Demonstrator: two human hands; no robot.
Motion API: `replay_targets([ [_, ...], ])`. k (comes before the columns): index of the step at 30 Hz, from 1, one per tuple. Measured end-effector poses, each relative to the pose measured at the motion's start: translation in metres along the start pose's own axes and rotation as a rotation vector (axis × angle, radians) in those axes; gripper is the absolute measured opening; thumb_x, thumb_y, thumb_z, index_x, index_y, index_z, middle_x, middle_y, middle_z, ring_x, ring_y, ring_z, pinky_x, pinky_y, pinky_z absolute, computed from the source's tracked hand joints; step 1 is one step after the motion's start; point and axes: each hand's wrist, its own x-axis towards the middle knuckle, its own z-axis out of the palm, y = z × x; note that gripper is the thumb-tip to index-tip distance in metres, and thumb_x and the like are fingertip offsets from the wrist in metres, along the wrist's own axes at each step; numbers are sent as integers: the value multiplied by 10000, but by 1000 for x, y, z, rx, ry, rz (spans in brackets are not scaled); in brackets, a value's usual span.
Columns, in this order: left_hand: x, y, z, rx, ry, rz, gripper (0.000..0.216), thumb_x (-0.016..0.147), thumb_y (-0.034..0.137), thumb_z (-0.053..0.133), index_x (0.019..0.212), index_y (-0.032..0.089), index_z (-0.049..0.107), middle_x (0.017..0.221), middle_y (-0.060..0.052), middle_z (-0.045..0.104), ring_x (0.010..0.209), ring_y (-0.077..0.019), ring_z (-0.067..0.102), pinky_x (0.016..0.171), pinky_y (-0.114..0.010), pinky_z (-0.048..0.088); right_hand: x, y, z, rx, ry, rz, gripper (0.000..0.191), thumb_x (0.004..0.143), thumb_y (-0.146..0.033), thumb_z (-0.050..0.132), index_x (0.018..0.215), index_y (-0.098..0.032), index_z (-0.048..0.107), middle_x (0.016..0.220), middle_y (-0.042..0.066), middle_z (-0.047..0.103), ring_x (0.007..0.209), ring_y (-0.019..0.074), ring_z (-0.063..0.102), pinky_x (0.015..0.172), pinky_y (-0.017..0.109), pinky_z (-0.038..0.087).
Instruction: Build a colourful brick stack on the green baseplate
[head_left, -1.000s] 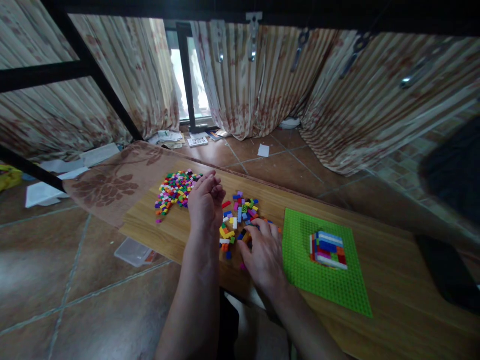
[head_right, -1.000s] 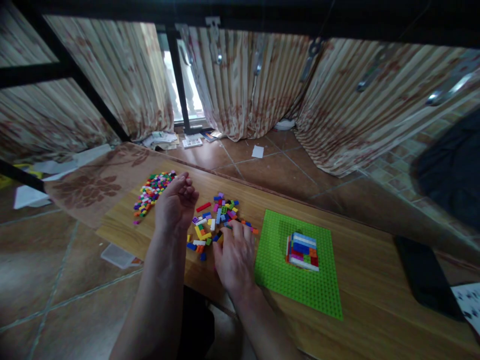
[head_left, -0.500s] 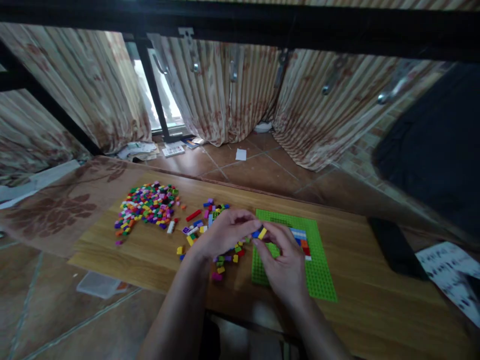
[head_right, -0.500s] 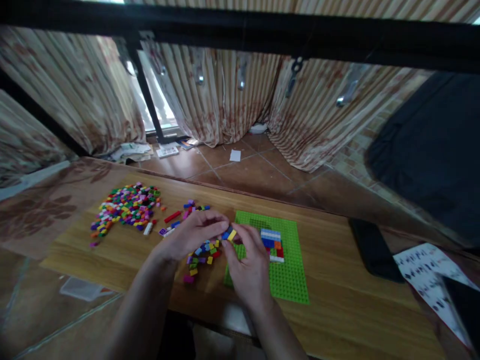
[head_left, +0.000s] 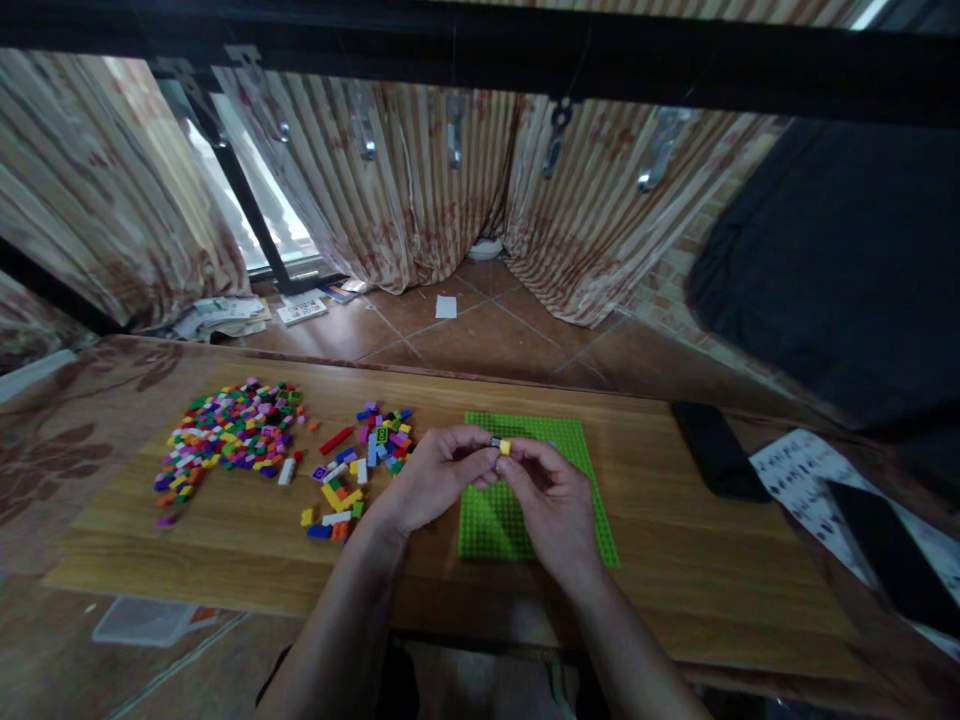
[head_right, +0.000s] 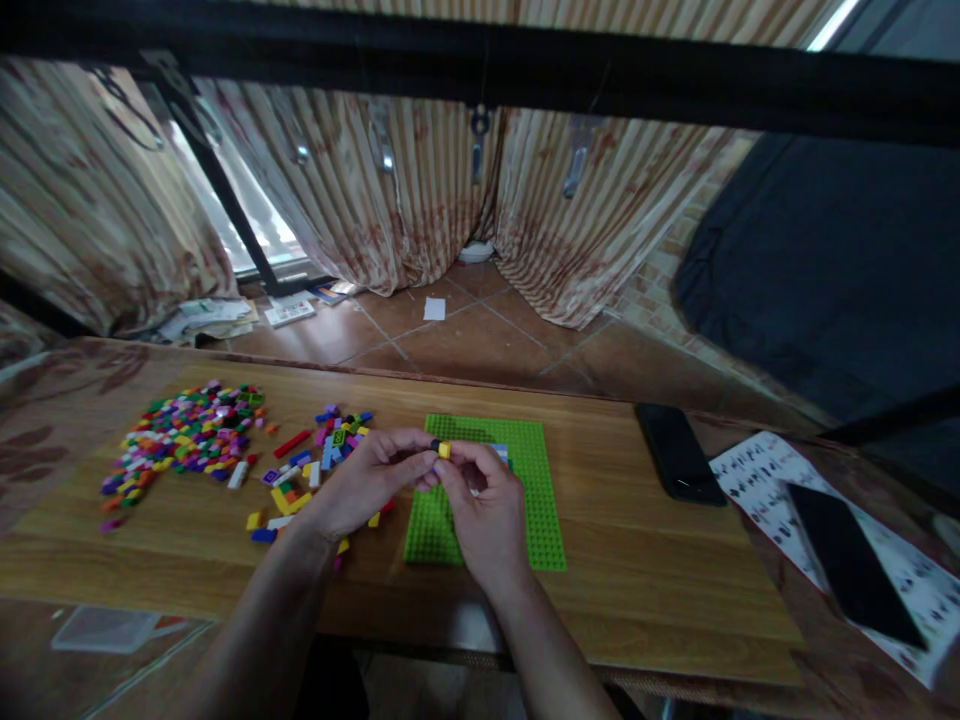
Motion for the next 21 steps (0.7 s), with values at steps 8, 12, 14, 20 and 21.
replay_targets([
  [8, 5, -10, 11, 116, 129, 115, 165, 772, 308, 696, 736, 148, 682, 671, -8, 623, 619, -109, 528, 601, -217, 423, 2, 3, -2, -88, 19, 45, 166, 880, -358, 580, 905, -204, 635, 800, 17, 671, 712, 156, 623, 667, 292, 515],
  [12, 6, -11, 24, 72, 234, 130, 156, 768, 275, 677, 685, 143, 674, 634, -5, 619, 592, -107, 526, 580, -214, 424, 3, 2, -1, -137, 56, 21, 158, 897, -354, 544, 894, -209, 606, 766, 3, 643, 677, 149, 604, 645, 285, 509],
  [14, 7, -10, 30, 11, 256, 119, 155, 751, 266, 679, 663, 139, 667, 631, -9, 628, 581, -108, 534, 580, -220, 440, 3, 1, -1, -134, 68, 21, 163, 897, -359, 540, 891, -208, 601, 772, 6, 638, 683, 152, 604, 645, 287, 513],
  [20, 8, -11, 33, -12, 266, 113, 149, 720, 267, 699, 650, 139, 674, 603, -6, 620, 549, -104, 523, 549, -220, 430, 4, 1, -6, -127, 35, 66, 184, 870, -376, 567, 879, -198, 613, 793, 20, 644, 680, 157, 613, 613, 288, 527],
  [21, 8, -11, 31, 5, 269, 114, 146, 718, 269, 701, 649, 142, 676, 593, -3, 613, 539, -102, 514, 535, -217, 417, 5, 0, -9, -122, 22, 76, 189, 862, -383, 576, 873, -199, 616, 793, 20, 648, 677, 159, 620, 605, 288, 532],
])
